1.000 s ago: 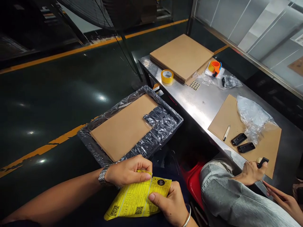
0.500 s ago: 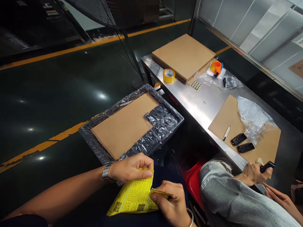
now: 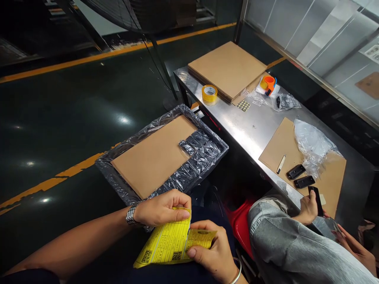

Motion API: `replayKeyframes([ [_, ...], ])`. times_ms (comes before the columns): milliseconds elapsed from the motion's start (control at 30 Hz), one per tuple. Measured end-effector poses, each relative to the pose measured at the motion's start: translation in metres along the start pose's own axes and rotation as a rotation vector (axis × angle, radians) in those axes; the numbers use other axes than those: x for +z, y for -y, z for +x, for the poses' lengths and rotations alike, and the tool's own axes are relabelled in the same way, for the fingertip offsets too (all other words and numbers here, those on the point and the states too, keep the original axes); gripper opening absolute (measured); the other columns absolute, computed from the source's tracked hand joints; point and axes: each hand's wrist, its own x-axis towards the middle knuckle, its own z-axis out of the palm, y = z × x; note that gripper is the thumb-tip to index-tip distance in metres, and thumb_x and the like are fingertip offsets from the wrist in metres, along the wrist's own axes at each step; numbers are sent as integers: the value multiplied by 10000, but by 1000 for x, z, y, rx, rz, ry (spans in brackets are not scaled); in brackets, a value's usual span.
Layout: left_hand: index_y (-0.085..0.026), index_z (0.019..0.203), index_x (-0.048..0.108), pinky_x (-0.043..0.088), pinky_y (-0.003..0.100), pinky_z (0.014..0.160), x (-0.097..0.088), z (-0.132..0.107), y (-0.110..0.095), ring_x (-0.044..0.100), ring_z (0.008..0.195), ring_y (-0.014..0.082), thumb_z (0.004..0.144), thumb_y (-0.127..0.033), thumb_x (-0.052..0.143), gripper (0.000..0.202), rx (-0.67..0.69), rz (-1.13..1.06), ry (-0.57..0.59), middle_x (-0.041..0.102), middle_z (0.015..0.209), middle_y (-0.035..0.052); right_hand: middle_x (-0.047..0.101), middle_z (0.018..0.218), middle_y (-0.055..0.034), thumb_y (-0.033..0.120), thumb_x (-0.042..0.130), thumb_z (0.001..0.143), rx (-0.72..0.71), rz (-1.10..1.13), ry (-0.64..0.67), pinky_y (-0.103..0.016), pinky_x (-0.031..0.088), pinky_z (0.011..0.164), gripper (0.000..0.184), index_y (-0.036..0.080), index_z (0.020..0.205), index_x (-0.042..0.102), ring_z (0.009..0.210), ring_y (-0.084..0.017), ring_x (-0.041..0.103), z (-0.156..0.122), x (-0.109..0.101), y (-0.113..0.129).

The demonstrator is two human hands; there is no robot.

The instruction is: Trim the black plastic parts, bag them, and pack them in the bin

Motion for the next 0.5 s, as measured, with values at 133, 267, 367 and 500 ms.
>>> replayKeyframes([
  [133,-133,680,520,310,178,446,-1,0,0,425,503,64,706,-446,560,317,-13,15,-10,515,592,-24,524,530,13,351,631,688,64,-12,54,-202,331,455,207,157,616,624,473,-81,426,0,2,2],
  [267,-130,685,516,331,181,464,-1,1,3,443,526,71,693,-466,568,340,-29,-28,-7,536,616,-13,556,516,-6,290,576,743,-157,-212,49,-224,327,488,212,157,584,622,485,-90,429,0,0,5],
  [367,-130,686,517,335,181,466,-1,1,5,446,527,71,685,-476,575,351,-33,-50,-11,540,619,-12,602,539,-27,261,543,763,-245,-255,50,-239,346,505,187,165,634,640,493,-104,461,0,0,5],
  [500,-129,686,520,339,179,468,-2,1,6,446,525,68,680,-481,582,358,-31,-69,-10,544,618,-12,609,547,-26,212,552,762,-262,-260,45,-235,356,498,148,171,651,641,497,-105,476,0,0,3],
])
